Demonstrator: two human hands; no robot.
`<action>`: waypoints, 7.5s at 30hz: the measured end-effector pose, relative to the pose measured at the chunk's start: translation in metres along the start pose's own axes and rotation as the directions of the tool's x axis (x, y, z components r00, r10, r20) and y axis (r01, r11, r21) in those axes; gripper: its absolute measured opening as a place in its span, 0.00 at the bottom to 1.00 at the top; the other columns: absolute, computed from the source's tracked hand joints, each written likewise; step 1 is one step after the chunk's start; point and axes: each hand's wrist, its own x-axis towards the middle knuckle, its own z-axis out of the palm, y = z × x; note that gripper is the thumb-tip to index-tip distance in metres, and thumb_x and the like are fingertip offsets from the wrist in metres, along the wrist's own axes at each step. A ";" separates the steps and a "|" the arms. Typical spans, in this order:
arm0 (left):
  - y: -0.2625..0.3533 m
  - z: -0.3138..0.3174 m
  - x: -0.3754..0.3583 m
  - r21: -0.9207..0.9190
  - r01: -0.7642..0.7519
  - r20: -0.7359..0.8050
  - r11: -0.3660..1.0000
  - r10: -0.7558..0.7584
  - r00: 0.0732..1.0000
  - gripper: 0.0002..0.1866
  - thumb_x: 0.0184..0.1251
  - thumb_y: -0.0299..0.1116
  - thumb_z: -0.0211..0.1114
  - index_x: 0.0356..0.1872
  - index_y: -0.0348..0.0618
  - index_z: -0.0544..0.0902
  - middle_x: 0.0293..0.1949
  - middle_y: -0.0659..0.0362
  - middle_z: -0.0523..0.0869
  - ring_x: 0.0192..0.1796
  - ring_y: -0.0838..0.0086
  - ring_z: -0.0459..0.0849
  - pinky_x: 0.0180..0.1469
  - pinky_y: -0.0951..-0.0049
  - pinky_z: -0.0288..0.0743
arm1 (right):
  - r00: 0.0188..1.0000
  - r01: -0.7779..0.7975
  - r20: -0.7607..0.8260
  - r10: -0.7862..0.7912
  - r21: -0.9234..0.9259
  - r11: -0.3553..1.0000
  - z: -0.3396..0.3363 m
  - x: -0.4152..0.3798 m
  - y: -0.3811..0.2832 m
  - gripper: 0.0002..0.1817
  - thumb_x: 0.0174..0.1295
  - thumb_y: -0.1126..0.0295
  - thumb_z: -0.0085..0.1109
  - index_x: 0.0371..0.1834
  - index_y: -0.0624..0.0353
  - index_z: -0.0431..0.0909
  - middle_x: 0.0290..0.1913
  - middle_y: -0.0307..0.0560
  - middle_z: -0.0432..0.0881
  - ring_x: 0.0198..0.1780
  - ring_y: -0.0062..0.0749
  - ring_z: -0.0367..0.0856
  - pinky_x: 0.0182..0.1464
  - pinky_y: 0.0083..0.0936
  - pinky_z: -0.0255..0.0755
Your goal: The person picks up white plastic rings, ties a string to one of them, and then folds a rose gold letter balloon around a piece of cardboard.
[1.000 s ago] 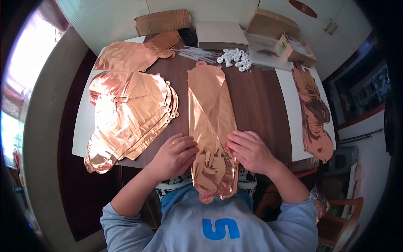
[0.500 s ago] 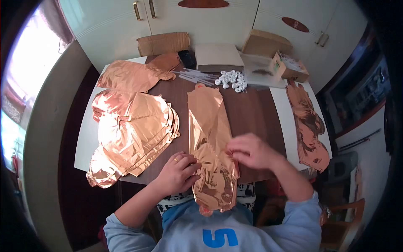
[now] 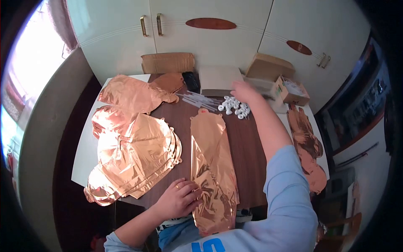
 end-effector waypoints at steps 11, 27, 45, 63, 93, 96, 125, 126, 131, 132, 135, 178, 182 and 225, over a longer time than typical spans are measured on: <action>0.002 -0.001 0.000 0.011 0.015 0.009 1.000 -0.016 1.000 0.20 0.57 0.39 0.74 0.51 0.47 0.85 0.52 0.58 0.82 0.58 0.63 0.80 0.64 0.53 0.72 | 0.825 0.298 -0.361 -0.435 -0.375 0.878 0.024 -0.001 0.009 0.06 0.55 0.71 0.56 0.30 0.56 0.83 0.32 0.53 0.86 0.37 0.47 0.87 0.43 0.42 0.79; 0.000 -0.001 0.000 -0.018 0.025 0.015 1.000 -0.025 1.000 0.20 0.57 0.40 0.74 0.51 0.48 0.85 0.51 0.58 0.82 0.57 0.64 0.81 0.64 0.54 0.72 | 0.997 0.063 -0.069 -0.042 0.341 0.938 0.008 0.025 0.043 0.32 0.50 0.59 0.77 0.61 0.55 0.81 0.58 0.50 0.85 0.60 0.43 0.82 0.65 0.35 0.73; 0.003 -0.003 0.003 -0.016 0.046 0.020 0.999 -0.045 0.999 0.22 0.54 0.38 0.76 0.51 0.48 0.85 0.52 0.59 0.83 0.57 0.65 0.82 0.65 0.55 0.72 | 0.951 0.163 -0.286 -0.114 0.154 0.975 0.002 0.012 0.043 0.13 0.67 0.62 0.58 0.46 0.58 0.84 0.43 0.54 0.87 0.45 0.52 0.86 0.51 0.44 0.79; 0.010 0.004 -0.008 0.003 -0.002 0.004 1.000 0.002 1.000 0.21 0.55 0.38 0.75 0.50 0.46 0.85 0.52 0.58 0.83 0.58 0.62 0.82 0.64 0.54 0.73 | 0.449 0.677 -0.459 -0.766 -0.384 0.627 0.013 -0.275 -0.091 0.14 0.56 0.69 0.63 0.46 0.58 0.86 0.42 0.42 0.85 0.37 0.27 0.75 0.38 0.25 0.71; 0.028 0.016 -0.035 0.208 0.018 -0.092 0.978 0.001 0.996 0.25 0.50 0.29 0.71 0.54 0.43 0.84 0.52 0.55 0.83 0.59 0.60 0.81 0.67 0.53 0.71 | 0.759 0.508 -0.514 -0.399 0.086 0.857 0.063 -0.384 -0.119 0.19 0.53 0.66 0.65 0.49 0.59 0.83 0.54 0.48 0.82 0.57 0.41 0.79 0.64 0.46 0.70; 0.028 0.018 -0.031 0.197 0.022 -0.134 0.980 0.005 0.991 0.21 0.53 0.30 0.71 0.51 0.43 0.85 0.50 0.56 0.84 0.57 0.62 0.82 0.65 0.55 0.72 | 0.767 0.494 -0.551 -0.329 0.179 0.851 0.062 -0.384 -0.122 0.16 0.53 0.70 0.68 0.47 0.56 0.84 0.51 0.44 0.84 0.53 0.39 0.81 0.61 0.44 0.72; 0.022 0.018 -0.022 0.003 0.250 -0.227 0.968 -0.243 0.943 0.35 0.45 0.23 0.73 0.61 0.46 0.77 0.35 0.65 0.89 0.38 0.68 0.84 0.59 0.59 0.70 | 0.914 0.203 -0.399 0.073 0.607 0.769 0.061 -0.370 -0.124 0.26 0.49 0.76 0.71 0.55 0.57 0.78 0.37 0.45 0.81 0.34 0.41 0.80 0.38 0.34 0.76; 0.024 0.017 -0.018 -0.031 0.323 -0.192 0.946 -0.323 0.927 0.38 0.45 0.24 0.74 0.65 0.45 0.74 0.34 0.64 0.88 0.37 0.67 0.84 0.57 0.60 0.71 | 0.928 0.146 -0.352 0.118 0.637 0.757 0.060 -0.368 -0.126 0.28 0.50 0.75 0.72 0.57 0.58 0.76 0.37 0.45 0.80 0.33 0.41 0.80 0.36 0.34 0.76; 0.028 0.006 0.000 -0.166 0.560 -0.042 0.812 -0.573 0.818 0.49 0.49 0.31 0.79 0.74 0.39 0.61 0.27 0.62 0.86 0.33 0.66 0.83 0.42 0.63 0.74 | 0.954 -0.014 -0.219 0.203 0.645 0.764 0.043 -0.356 -0.129 0.34 0.55 0.66 0.74 0.65 0.57 0.69 0.42 0.48 0.75 0.31 0.40 0.80 0.35 0.36 0.77; 0.027 0.006 0.001 -0.160 0.577 -0.037 0.801 -0.589 0.807 0.49 0.50 0.33 0.79 0.74 0.38 0.62 0.27 0.61 0.85 0.32 0.66 0.83 0.40 0.63 0.74 | 0.953 -0.009 -0.227 0.199 0.637 0.771 0.045 -0.355 -0.128 0.35 0.56 0.65 0.74 0.66 0.57 0.68 0.43 0.49 0.74 0.31 0.40 0.79 0.36 0.36 0.77; 0.022 0.008 0.001 -0.142 0.577 -0.081 0.804 -0.590 0.803 0.47 0.52 0.36 0.80 0.72 0.38 0.63 0.29 0.59 0.82 0.31 0.66 0.81 0.35 0.64 0.73 | 0.938 0.002 -0.279 0.208 0.603 0.798 0.051 -0.355 -0.129 0.32 0.56 0.65 0.73 0.63 0.57 0.69 0.45 0.49 0.75 0.37 0.44 0.81 0.38 0.39 0.77; 0.045 0.038 -0.014 0.406 -0.048 0.198 0.913 -0.036 0.979 0.44 0.56 0.48 0.71 0.74 0.42 0.66 0.74 0.52 0.67 0.77 0.56 0.63 0.77 0.49 0.54 | 0.917 0.238 -0.397 -0.036 0.473 0.848 0.057 -0.381 -0.122 0.27 0.58 0.68 0.68 0.62 0.59 0.77 0.60 0.52 0.75 0.59 0.51 0.75 0.63 0.46 0.69; 0.055 0.032 -0.008 0.318 -0.037 0.176 0.947 -0.020 0.984 0.42 0.57 0.46 0.70 0.73 0.41 0.68 0.74 0.51 0.68 0.77 0.56 0.64 0.77 0.49 0.54 | 0.911 0.202 -0.412 -0.034 0.372 0.906 0.051 -0.379 -0.119 0.27 0.61 0.68 0.65 0.65 0.59 0.75 0.64 0.55 0.75 0.64 0.52 0.74 0.68 0.47 0.65; 0.030 0.037 -0.058 0.439 -0.097 0.015 0.893 0.101 0.995 0.23 0.68 0.33 0.56 0.63 0.43 0.80 0.66 0.54 0.80 0.71 0.59 0.75 0.74 0.54 0.62 | 0.824 0.441 -0.435 -0.363 0.091 0.893 0.071 -0.397 -0.151 0.20 0.65 0.68 0.53 0.59 0.62 0.81 0.64 0.55 0.80 0.68 0.50 0.74 0.68 0.45 0.68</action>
